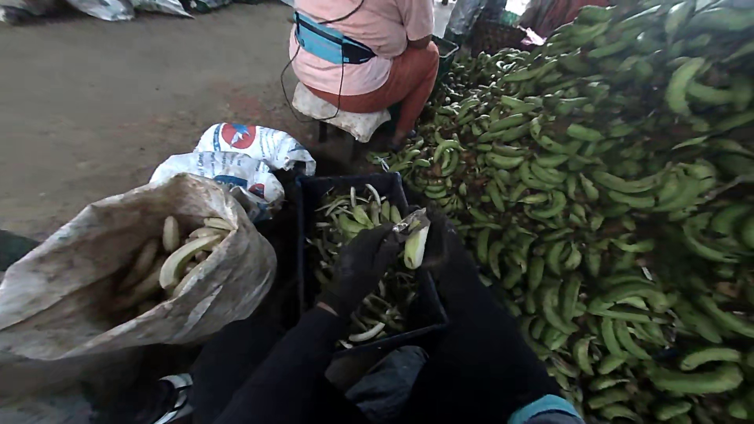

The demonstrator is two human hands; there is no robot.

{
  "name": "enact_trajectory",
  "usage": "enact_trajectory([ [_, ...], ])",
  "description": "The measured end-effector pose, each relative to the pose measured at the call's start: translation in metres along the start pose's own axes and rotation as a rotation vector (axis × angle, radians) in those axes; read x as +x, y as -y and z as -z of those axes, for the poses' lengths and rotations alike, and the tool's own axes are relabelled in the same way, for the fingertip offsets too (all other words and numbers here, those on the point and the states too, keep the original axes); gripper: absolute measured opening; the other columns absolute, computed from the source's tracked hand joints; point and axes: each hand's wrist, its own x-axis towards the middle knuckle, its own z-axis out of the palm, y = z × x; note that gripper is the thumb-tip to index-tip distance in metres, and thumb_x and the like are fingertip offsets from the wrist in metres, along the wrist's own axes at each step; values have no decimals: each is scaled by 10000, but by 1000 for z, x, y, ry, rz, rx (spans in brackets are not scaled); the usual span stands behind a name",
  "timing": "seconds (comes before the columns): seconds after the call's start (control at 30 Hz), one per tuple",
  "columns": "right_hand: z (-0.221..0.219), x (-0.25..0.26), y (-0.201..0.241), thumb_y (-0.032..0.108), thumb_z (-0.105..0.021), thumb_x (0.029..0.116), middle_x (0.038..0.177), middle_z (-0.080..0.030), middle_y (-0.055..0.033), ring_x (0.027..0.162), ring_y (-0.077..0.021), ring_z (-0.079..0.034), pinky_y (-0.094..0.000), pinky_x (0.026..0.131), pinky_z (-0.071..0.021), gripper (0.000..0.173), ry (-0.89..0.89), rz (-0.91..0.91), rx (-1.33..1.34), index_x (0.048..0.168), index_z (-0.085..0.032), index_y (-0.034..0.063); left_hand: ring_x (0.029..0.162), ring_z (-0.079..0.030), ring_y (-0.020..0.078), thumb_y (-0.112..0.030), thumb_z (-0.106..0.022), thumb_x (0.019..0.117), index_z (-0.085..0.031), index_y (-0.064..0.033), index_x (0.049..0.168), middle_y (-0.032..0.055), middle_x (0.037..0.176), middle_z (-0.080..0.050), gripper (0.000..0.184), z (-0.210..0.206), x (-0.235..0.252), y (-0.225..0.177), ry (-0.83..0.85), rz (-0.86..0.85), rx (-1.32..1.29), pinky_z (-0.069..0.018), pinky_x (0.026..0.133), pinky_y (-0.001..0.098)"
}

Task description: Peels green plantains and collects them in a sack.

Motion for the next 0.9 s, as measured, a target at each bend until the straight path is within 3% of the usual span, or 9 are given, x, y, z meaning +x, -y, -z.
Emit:
enact_trajectory([
  [0.13,6,-3,-1,462,-414,1059,967,-709,-25,847,-129,-708,-322,715,-619,381,-83,76,258,1143,-629,159,961,-678,291,-366,-573,1027,-626,-92,1386,152,1091,-689,455,-15,-6,-5,-179,-234,75,-566,852,503],
  [0.27,-11,-23,6,432,-339,1096,1102,-605,-37,928,-108,-597,-300,776,-530,392,-309,208,-61,1305,-518,153,1050,-668,346,-396,-637,980,-673,-147,1345,172,1133,-695,443,-18,-13,-9,-260,-273,205,-531,921,548],
  [0.37,3,-10,5,415,-404,1070,953,-689,-2,807,-90,-688,-274,663,-600,328,-132,127,119,1153,-610,174,1035,-675,342,-371,-615,996,-666,-145,1357,169,1122,-695,428,-15,-13,-9,-230,-243,205,-547,897,540],
  [0.43,3,-10,5,354,-398,1086,935,-697,-12,793,-103,-684,-280,673,-598,316,-56,104,-36,1166,-623,147,1017,-671,334,-333,-587,1024,-622,-135,1407,171,1142,-680,432,-9,-11,-9,-130,-138,149,-554,875,537],
  [0.6,-11,-14,-6,434,-359,1096,866,-670,-45,718,-127,-657,-304,628,-576,400,-204,18,-347,1179,-611,134,919,-683,328,-359,-604,1015,-636,-138,1392,164,1067,-690,438,-7,-11,-2,-156,-91,189,-567,790,532],
  [0.7,-9,-30,-5,191,-379,1103,1244,-631,-114,1033,-138,-626,-319,901,-527,407,-151,83,-962,1494,-448,101,992,-686,338,-308,-576,1040,-615,-106,1403,179,1126,-690,417,-4,-12,-6,-118,-3,143,-562,866,541],
  [0.77,-13,-31,-4,165,-406,1100,1404,-566,-201,1244,-249,-578,-405,1072,-457,425,-49,56,-1249,1499,-444,24,1122,-657,322,-314,-496,1085,-576,-99,1430,176,1252,-663,414,7,-6,-7,-38,142,39,-519,979,544],
  [0.83,-16,-29,-7,198,-402,1107,1403,-575,-187,1267,-232,-564,-388,1094,-433,402,-10,17,-1243,1451,-510,20,1119,-668,311,-329,-439,1106,-580,-95,1416,167,1277,-666,414,16,-2,1,2,219,-18,-518,973,559],
  [0.9,-11,-32,-10,261,-398,1109,1331,-612,-128,1147,-148,-601,-335,1005,-487,407,-27,13,-1045,1443,-522,64,999,-684,292,-351,-429,1108,-602,-98,1359,157,1165,-690,395,22,-2,7,20,296,-54,-542,888,549],
])
